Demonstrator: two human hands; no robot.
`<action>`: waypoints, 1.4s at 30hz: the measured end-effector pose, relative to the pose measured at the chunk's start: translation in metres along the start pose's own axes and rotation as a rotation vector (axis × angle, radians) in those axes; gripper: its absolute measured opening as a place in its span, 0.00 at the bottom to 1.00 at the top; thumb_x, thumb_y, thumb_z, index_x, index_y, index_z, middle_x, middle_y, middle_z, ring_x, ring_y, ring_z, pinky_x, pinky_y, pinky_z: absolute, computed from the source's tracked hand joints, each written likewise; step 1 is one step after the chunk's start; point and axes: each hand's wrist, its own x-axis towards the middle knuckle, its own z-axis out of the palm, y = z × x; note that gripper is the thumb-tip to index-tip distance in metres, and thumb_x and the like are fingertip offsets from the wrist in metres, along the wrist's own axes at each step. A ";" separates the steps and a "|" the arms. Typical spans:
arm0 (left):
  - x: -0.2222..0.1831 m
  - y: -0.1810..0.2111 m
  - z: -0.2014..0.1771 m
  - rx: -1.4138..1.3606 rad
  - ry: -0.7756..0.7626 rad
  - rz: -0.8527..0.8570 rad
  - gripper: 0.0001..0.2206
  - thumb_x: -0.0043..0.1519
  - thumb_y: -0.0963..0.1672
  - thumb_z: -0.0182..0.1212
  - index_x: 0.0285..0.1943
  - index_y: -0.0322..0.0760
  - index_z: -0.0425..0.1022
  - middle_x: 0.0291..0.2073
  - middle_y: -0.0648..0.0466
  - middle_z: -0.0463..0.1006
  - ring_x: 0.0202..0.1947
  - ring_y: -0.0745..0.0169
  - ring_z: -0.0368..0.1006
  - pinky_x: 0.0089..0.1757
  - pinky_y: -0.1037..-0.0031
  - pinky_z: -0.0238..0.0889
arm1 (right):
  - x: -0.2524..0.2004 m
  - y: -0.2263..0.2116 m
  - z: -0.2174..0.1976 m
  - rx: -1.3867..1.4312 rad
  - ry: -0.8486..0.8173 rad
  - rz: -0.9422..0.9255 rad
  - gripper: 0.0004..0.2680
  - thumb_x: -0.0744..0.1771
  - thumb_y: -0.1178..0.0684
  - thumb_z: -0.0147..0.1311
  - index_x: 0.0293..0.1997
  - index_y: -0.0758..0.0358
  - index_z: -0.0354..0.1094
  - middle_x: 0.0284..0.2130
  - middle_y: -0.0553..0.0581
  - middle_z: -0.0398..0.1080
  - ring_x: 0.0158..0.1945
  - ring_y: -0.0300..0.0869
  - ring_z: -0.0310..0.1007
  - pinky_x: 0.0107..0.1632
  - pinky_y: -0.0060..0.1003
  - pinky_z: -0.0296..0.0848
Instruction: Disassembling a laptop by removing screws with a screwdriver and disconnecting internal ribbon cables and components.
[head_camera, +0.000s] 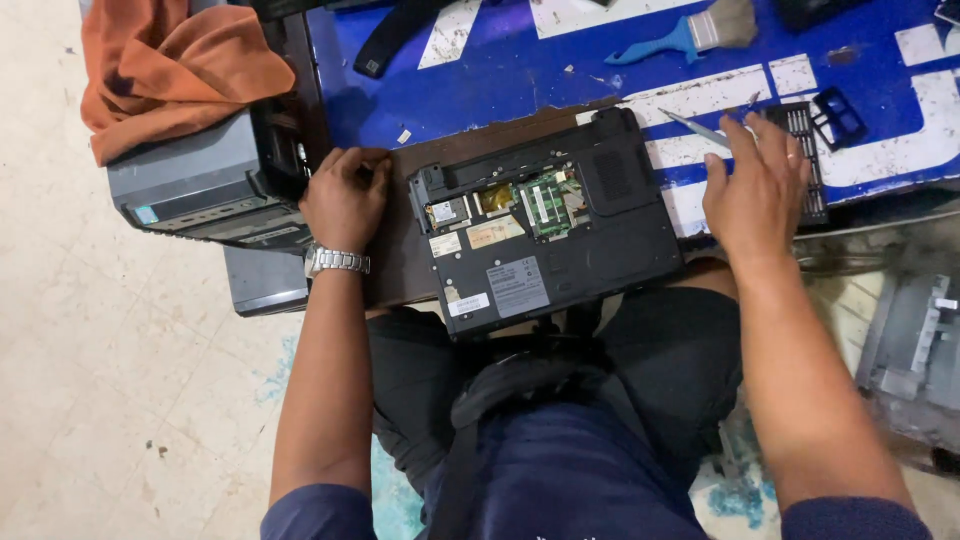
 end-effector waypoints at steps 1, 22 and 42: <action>-0.002 0.001 -0.001 0.003 -0.002 -0.001 0.04 0.59 0.52 0.68 0.41 0.66 0.82 0.34 0.63 0.76 0.39 0.51 0.79 0.42 0.54 0.74 | -0.001 0.004 0.015 0.003 -0.002 0.001 0.14 0.69 0.53 0.66 0.62 0.61 0.78 0.55 0.63 0.71 0.58 0.58 0.69 0.52 0.53 0.65; 0.002 0.008 0.002 0.068 0.058 0.020 0.06 0.61 0.52 0.67 0.43 0.62 0.81 0.30 0.61 0.76 0.36 0.49 0.79 0.38 0.54 0.73 | 0.051 -0.003 0.027 0.590 0.296 0.233 0.11 0.75 0.62 0.41 0.63 0.66 0.67 0.42 0.69 0.68 0.47 0.71 0.71 0.49 0.58 0.71; 0.001 -0.003 0.013 0.056 0.085 0.010 0.04 0.62 0.51 0.68 0.42 0.61 0.83 0.25 0.62 0.74 0.33 0.54 0.78 0.37 0.62 0.71 | 0.050 0.011 0.030 0.883 0.243 0.262 0.11 0.69 0.64 0.61 0.58 0.69 0.76 0.39 0.63 0.76 0.43 0.53 0.80 0.47 0.45 0.77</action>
